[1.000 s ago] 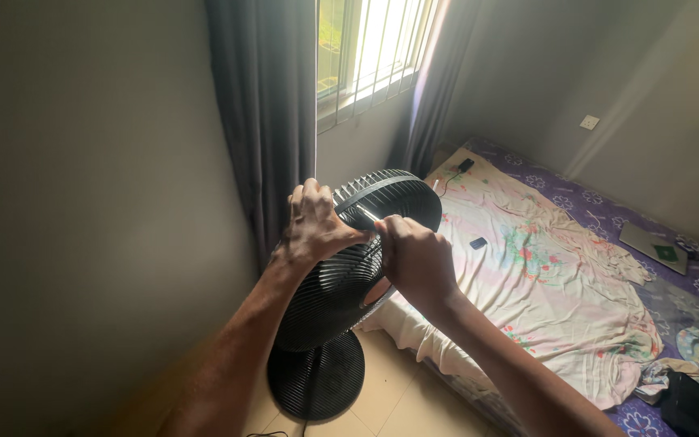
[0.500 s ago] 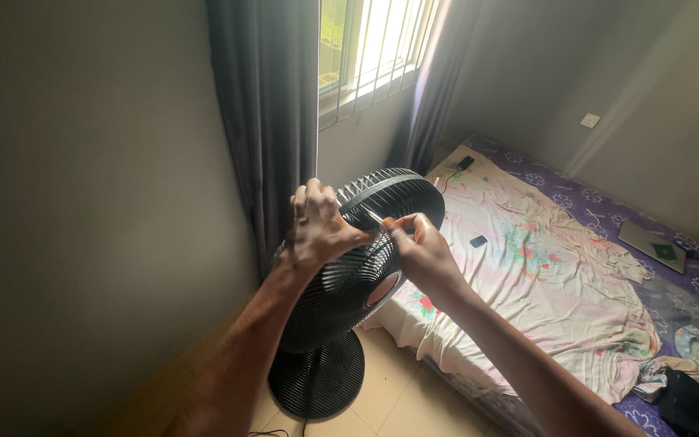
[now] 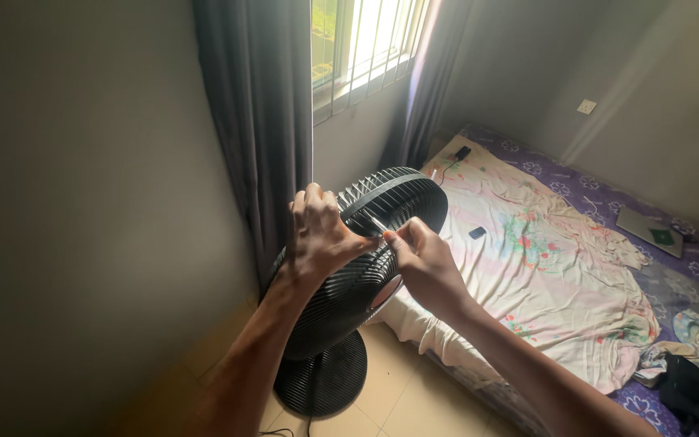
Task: The person uses a screwdriver to remove screws from the front grill of a standing fan. They then detach the grill and set it aside. The person continues to manipulate the fan's internal components with the screwdriver.
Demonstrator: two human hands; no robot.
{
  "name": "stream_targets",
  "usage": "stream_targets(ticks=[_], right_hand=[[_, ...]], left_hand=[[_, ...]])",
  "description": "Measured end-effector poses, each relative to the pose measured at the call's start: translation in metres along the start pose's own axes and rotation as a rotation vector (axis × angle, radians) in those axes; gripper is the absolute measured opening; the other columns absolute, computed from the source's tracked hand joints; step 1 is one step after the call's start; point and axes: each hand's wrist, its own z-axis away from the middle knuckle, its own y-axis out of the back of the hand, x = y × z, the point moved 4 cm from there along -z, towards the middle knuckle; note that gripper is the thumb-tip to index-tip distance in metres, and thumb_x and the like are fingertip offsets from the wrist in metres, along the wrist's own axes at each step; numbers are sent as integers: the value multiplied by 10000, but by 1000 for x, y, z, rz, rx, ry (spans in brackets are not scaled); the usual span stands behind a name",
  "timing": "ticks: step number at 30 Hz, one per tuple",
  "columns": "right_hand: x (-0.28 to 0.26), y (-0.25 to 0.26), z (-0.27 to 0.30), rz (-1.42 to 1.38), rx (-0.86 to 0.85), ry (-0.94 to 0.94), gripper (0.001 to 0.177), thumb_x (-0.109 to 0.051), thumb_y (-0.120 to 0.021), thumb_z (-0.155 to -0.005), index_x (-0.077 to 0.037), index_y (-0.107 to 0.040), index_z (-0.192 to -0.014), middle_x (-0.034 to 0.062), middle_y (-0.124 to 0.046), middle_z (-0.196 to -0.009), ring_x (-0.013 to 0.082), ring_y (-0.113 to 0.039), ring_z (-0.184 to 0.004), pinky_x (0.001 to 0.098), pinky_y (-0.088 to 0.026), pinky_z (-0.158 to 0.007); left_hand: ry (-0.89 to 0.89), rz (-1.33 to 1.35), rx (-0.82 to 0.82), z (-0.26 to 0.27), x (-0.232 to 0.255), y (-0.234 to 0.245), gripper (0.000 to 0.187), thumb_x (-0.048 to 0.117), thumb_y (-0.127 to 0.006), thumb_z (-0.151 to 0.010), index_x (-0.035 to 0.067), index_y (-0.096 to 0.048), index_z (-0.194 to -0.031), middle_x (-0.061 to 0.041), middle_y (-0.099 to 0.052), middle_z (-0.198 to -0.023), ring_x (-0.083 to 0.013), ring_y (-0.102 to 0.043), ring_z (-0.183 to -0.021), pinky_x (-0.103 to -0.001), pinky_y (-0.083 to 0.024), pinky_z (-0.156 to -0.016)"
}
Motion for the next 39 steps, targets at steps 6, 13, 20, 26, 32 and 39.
stream_targets(ticks=[6,13,20,26,32,39], right_hand=[[17,-8,3,-725,-229,-552,262,-322,-555,-1027,-87,-596,-920,-89,-346,-588,35,-282,-425,235,-219,-374],[18,-12,1,-430,-197,-484,418,-401,-472,-1069,-34,-604,-918,-44,-400,-581,70,-321,-427,256,-249,-385],[-1,-3,-2,-38,-39,-87,246,-267,-615,-985,-21,-604,-984,-5,-617,-647,104,-546,-575,308,-450,-507],[-38,4,12,467,133,374,195,-165,-643,-955,-4,-538,-923,180,-644,-709,356,-641,-587,437,-481,-521],[-40,3,8,532,51,334,205,-160,-629,-949,12,-522,-914,220,-639,-656,416,-647,-601,486,-483,-517],[-6,3,-9,92,-24,-179,302,-254,-611,-1013,25,-656,-906,93,-620,-637,129,-527,-579,356,-434,-517]], left_hand=[[22,56,-16,1,5,11,894,746,-909,-428,-48,-669,-761,-185,-581,-887,-299,-599,-844,-464,-528,-727],[16,56,-19,1,5,11,798,657,-919,-479,-42,-672,-775,-177,-585,-909,-288,-612,-833,-452,-540,-725],[22,25,-28,1,4,10,1019,914,-774,-417,-34,-638,-767,-173,-584,-888,-285,-617,-839,-471,-534,-763],[30,-26,-29,3,8,6,1079,1009,-629,-516,-33,-629,-798,-190,-559,-914,-311,-590,-868,-494,-508,-792],[33,-39,-16,3,7,-2,1064,1003,-642,-526,-36,-608,-754,-191,-540,-891,-306,-567,-838,-491,-493,-764],[-3,7,130,5,1,-14,888,879,-700,-541,20,-588,-736,-138,-527,-869,-266,-535,-804,-466,-485,-712]])
